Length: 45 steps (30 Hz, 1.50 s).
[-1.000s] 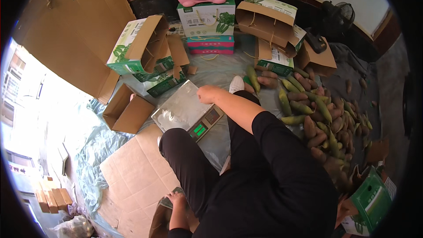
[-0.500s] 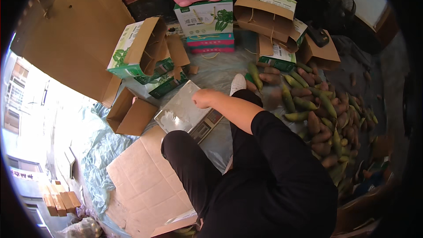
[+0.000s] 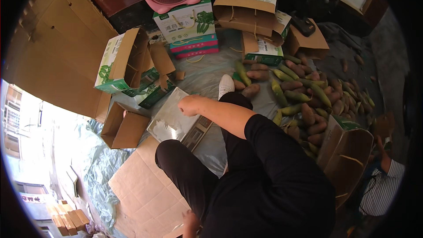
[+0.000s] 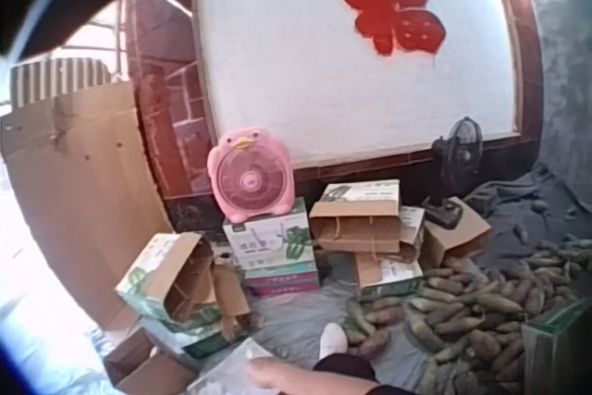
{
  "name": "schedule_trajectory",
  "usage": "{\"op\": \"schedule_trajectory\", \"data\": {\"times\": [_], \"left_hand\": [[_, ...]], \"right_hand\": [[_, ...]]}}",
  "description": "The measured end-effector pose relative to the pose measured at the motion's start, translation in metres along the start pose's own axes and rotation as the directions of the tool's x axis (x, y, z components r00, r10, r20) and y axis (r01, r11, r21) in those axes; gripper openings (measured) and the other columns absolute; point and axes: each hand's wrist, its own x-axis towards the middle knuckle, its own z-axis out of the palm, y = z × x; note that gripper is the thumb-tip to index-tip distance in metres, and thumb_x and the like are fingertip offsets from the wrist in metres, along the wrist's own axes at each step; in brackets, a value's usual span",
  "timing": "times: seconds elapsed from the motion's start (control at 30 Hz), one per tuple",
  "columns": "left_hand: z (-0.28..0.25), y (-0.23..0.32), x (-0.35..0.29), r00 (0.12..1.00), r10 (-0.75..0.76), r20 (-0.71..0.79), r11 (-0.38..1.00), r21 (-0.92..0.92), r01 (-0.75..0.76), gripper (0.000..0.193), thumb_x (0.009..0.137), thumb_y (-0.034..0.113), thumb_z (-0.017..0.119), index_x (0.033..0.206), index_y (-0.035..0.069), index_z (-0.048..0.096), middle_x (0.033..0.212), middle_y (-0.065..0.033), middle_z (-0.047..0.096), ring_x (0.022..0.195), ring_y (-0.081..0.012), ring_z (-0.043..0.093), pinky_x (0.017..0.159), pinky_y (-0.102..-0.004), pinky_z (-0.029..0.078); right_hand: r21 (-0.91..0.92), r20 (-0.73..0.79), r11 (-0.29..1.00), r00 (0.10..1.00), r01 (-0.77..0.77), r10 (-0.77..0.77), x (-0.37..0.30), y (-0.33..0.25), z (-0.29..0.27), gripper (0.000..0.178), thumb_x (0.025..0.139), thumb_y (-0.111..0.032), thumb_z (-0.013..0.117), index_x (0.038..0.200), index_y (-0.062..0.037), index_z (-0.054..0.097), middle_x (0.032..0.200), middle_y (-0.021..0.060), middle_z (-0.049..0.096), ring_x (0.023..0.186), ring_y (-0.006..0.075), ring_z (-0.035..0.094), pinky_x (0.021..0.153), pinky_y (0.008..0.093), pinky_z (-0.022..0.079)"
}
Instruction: Weighing long vegetables on a scale and placing them into cardboard boxes and paper bags.
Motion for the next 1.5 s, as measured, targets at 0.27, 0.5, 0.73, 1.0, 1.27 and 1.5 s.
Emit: {"op": "schedule_trajectory", "data": {"times": [0.27, 0.5, 0.73, 1.0, 1.27, 1.5], "left_hand": [[-0.197, 0.003, 0.022, 0.553, -0.241, -0.797, 0.778, -0.500, -0.381, 0.034, 0.077, -0.002, 0.058, 0.111, 0.000, 0.055, 0.109, -0.0173, 0.057, 0.105, -0.0329, 0.053, 0.091, -0.0388, 0.041], [-0.335, 0.053, 0.048, 0.360, -0.166, -0.918, 0.760, -0.352, -0.547, 0.034, 0.079, 0.000, 0.056, 0.112, 0.001, 0.056, 0.115, -0.0146, 0.056, 0.113, -0.0296, 0.049, 0.097, -0.0375, 0.036], [-0.353, 0.045, 0.090, 0.631, 0.056, -0.773, 0.909, -0.223, -0.353, 0.032, 0.075, 0.013, 0.064, 0.107, 0.007, 0.060, 0.111, -0.0098, 0.058, 0.106, -0.0300, 0.051, 0.096, -0.0409, 0.035], [-0.349, 0.052, 0.076, 0.607, 0.060, -0.793, 0.974, -0.086, -0.209, 0.033, 0.075, 0.019, 0.066, 0.107, 0.010, 0.061, 0.109, -0.0057, 0.059, 0.106, -0.0268, 0.052, 0.099, -0.0432, 0.030], [-0.350, 0.058, 0.075, 0.629, 0.045, -0.776, 0.983, -0.078, -0.166, 0.035, 0.076, 0.020, 0.065, 0.109, 0.012, 0.059, 0.112, -0.0048, 0.058, 0.108, -0.0254, 0.051, 0.101, -0.0475, 0.029], [-0.353, 0.064, 0.075, 0.640, 0.035, -0.767, 0.987, -0.072, -0.141, 0.034, 0.077, 0.021, 0.064, 0.109, 0.011, 0.060, 0.112, -0.0047, 0.057, 0.110, -0.0252, 0.050, 0.102, -0.0490, 0.028]], "right_hand": [[0.027, -0.041, 0.999, 0.999, 0.033, -0.032, -0.006, -0.008, -0.009, 0.017, 0.073, -0.016, 0.059, 0.089, -0.0124, 0.063, 0.095, 0.0100, 0.064, 0.092, 0.0275, 0.060, 0.076, 0.0400, 0.047], [0.217, -0.217, 0.969, 0.974, 0.115, -0.067, -0.015, -0.005, -0.019, 0.014, 0.073, -0.016, 0.059, 0.085, -0.0113, 0.063, 0.090, 0.0093, 0.064, 0.088, 0.0267, 0.061, 0.073, 0.0388, 0.047], [0.390, -0.476, 0.846, 0.866, 0.363, -0.151, -0.034, 0.015, -0.050, 0.018, 0.074, -0.019, 0.063, 0.087, -0.0076, 0.064, 0.080, 0.0101, 0.065, 0.073, 0.0227, 0.062, 0.066, 0.0342, 0.048], [0.309, -0.630, 0.943, 0.770, 0.126, 0.104, -0.136, 0.069, -0.111, 0.021, 0.078, -0.018, 0.061, 0.096, -0.0071, 0.063, 0.092, 0.0111, 0.064, 0.083, 0.0225, 0.061, 0.073, 0.0332, 0.048], [0.216, -0.769, 0.604, 0.248, -0.767, 0.590, -0.326, 0.129, -0.064, 0.058, 0.072, -0.018, 0.068, 0.125, -0.0127, 0.044, 0.131, 0.0128, 0.041, 0.120, 0.0353, 0.037, 0.093, 0.0435, 0.039], [0.625, -0.391, 0.241, -0.032, -0.742, 0.920, -0.420, 0.169, 0.070, 0.071, 0.072, -0.023, 0.067, 0.133, -0.0078, 0.035, 0.126, 0.0171, 0.046, 0.115, 0.0339, 0.046, 0.091, 0.0415, 0.041]]}}
